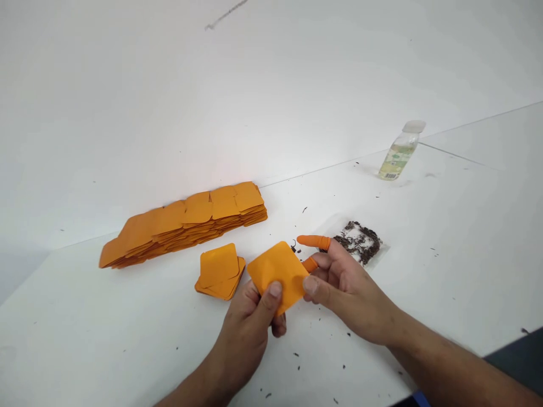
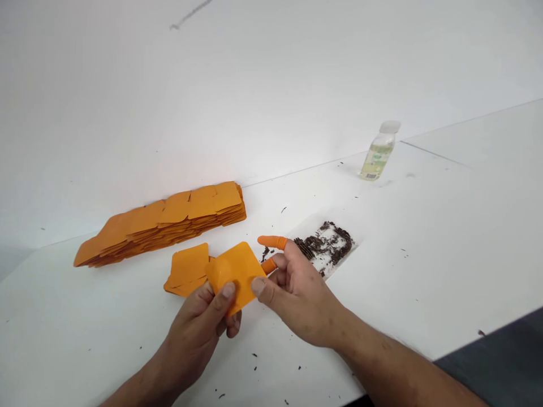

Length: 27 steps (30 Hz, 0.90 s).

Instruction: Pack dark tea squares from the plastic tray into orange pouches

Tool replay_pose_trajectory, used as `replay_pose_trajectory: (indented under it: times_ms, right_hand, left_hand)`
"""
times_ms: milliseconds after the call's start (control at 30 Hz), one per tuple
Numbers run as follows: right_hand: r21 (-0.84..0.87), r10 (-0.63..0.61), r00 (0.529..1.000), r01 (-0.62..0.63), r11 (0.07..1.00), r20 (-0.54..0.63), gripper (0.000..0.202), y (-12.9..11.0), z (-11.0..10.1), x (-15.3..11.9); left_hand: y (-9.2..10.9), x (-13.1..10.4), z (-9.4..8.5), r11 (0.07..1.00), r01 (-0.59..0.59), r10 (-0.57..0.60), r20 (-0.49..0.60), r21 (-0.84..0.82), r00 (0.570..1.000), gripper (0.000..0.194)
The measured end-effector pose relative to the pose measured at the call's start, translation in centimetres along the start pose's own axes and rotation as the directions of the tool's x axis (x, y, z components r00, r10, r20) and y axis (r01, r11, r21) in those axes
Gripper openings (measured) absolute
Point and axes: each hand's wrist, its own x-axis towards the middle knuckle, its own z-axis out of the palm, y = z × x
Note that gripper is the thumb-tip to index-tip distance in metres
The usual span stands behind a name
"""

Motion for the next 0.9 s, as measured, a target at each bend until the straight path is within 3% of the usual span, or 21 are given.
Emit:
replay_pose_trajectory:
  times_ms: [100, 233, 367, 567, 900]
  right_hand:
    - [0.015, 0.016, 0.999, -0.017, 1.0, 0.032, 0.058, 0.0, 0.2, -0.3]
    - [-0.048, 0.006, 0.999, -0.007, 0.999, -0.033, 0.049, 0.4, 0.1, -0.3]
    - [-0.108, 0.041, 0.999, -0.043, 0.993, -0.02, 0.05, 0.5, -0.1, -0.2]
    - [-0.044, -0.007, 0.999, 0.005, 0.999, -0.032, 0.062, 0.1, 0.3, -0.2]
    - [-0.087, -0.103, 0.993, 0.099, 0.991, -0.051, 0.058, 0.7, 1.1, 0.0]
  left_hand:
    - [0.1, 0.4, -0.2, 1.0, 0.001, -0.002, -0.034, -0.028, 0.999, 0.049]
    - [0.3, 0.3, -0.1, 0.997, 0.047, -0.044, 0.041, -0.068, 0.998, 0.048]
    - [0.8, 0.1, 0.2, 0.998, 0.015, -0.01, 0.09, -0.055, 0.996, 0.044]
    - [1.4, 0.2, 0.7, 0.995, 0.049, -0.057, -0.101, -0.086, 0.993, 0.054]
    - [2.3, 0.2, 2.1, 0.96, 0.154, -0.19, -0.138, -0.233, 0.972, 0.059]
